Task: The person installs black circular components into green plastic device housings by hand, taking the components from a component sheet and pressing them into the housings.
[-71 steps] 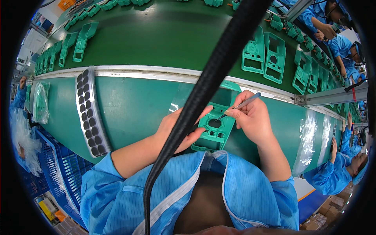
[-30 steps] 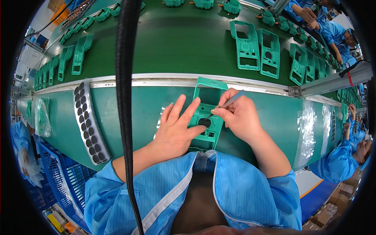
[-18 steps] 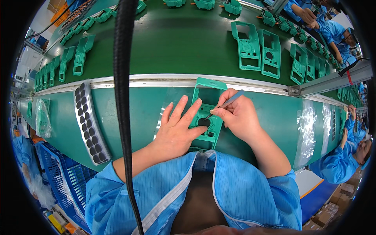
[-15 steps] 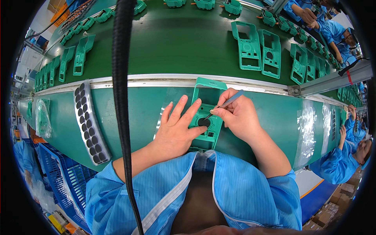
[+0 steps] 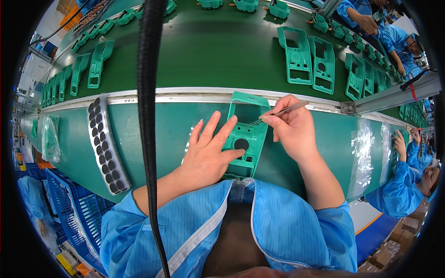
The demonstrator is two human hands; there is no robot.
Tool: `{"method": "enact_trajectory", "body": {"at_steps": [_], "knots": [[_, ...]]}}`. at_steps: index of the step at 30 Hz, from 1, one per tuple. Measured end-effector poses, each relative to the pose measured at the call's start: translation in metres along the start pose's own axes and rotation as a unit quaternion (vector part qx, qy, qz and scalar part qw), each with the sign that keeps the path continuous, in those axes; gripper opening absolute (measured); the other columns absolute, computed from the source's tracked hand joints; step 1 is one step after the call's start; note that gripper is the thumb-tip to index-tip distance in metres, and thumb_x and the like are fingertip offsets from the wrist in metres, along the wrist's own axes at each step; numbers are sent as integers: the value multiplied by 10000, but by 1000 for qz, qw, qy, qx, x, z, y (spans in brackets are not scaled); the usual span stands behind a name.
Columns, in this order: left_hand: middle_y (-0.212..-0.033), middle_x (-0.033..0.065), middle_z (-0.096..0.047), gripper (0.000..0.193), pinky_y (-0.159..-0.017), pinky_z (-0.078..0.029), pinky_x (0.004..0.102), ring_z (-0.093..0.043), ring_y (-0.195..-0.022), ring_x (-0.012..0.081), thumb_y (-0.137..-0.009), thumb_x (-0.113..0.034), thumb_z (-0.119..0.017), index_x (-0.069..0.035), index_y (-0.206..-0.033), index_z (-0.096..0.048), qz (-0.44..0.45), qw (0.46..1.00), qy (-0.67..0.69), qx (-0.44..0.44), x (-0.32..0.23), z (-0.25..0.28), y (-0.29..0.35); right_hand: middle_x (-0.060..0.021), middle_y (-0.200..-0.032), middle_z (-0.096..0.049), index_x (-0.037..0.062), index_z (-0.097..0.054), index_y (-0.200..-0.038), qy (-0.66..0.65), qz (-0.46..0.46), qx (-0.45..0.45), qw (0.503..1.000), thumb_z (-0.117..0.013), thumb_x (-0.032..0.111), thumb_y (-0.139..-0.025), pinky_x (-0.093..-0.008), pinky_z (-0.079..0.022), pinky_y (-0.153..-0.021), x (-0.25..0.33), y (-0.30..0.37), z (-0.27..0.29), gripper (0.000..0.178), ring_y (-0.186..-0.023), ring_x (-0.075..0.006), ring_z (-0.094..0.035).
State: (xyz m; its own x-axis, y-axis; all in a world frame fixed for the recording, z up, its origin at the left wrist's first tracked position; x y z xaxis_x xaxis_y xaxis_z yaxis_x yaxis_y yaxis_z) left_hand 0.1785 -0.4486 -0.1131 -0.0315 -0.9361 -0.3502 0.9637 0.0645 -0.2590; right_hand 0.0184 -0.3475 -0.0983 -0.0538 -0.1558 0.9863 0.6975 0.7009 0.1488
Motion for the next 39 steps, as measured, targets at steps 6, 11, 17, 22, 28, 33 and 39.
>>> {"method": "enact_trajectory", "body": {"at_steps": [6, 11, 17, 22, 28, 33, 39], "knots": [[-1442, 135, -331, 354, -1042, -205, 567, -201, -1355, 404, -704, -41, -624, -274, -957, -711, -6, 1000, -8, -2, 5, -5, 3, -51, -792, -628, 51, -458, -887, -116, 35, 13, 993, -647, 32, -846, -185, -403, -459, -21, -1, -9, 194, -572, -31, -507], [-1460, 127, -297, 458, -1038, -175, 599, -162, -1369, 391, -682, 4, -594, -293, -1017, -690, -6, 999, -36, 25, 7, -5, 1, -57, -809, -629, 39, -467, -891, -93, 68, 21, 993, -648, 38, -848, -184, -425, -526, -29, -3, -13, 186, -631, -35, -535], [-1471, 128, -280, 464, -1056, -81, 617, -132, -1381, 385, -681, -24, -574, -297, -1040, -683, 5, 996, -82, 16, 5, -6, 1, -55, -818, -625, 25, -480, -880, -97, 91, 16, 991, -652, 44, -848, -188, -441, -577, -30, -3, -15, 175, -680, -45, -558], [-1477, 141, -279, 449, -1057, -57, 624, -123, -1387, 396, -669, -43, -574, -270, -1038, -688, 42, 994, -99, -17, 8, -4, 6, -44, -805, -616, 25, -484, -865, -86, 87, 16, 992, -653, 46, -847, -188, -439, -570, -35, -4, -18, 171, -667, -42, -552], [-1453, 159, -314, 284, -1046, -101, 630, -188, -1361, 424, -645, -34, -598, -189, -863, -692, 30, 997, -64, -25, 15, 5, 10, -51, -799, -624, 36, -473, -895, -110, 65, 22, 992, -651, 45, -845, -186, -427, -515, -33, -5, -22, 185, -609, -47, -542], [-1429, 194, -320, 328, -1033, -171, 632, -205, -1345, 444, -634, -5, -579, -169, -906, -661, 6, 1000, -16, -18, 16, -1, 5, -72, -734, -606, 38, -458, -935, -196, 128, -24, 972, -536, 72, -902, -196, -391, -464, -32, -6, -17, 91, -522, -72, -497], [-1447, 204, -272, 496, -1028, -181, 647, -172, -1343, 475, -632, 5, -564, -210, -1072, -640, 11, 999, 34, 25, 11, -3, 1, -14, -556, -448, 55, -480, -921, -175, 172, -44, 969, -362, 114, -913, -232, -338, -433, -20, -11, 15, 132, -461, -87, -414]]}}
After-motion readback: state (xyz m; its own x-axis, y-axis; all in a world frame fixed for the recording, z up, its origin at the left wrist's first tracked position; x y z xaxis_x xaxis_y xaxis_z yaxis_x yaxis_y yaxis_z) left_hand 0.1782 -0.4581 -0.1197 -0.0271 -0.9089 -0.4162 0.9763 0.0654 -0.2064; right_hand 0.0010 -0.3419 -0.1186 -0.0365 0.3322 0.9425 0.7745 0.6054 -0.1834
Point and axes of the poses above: each hand's wrist, its own y-axis away from the middle knuckle, its own z-axis out of the back of the hand, x = y × z, the point moved 5 cm from there along -y, towards the middle knuckle
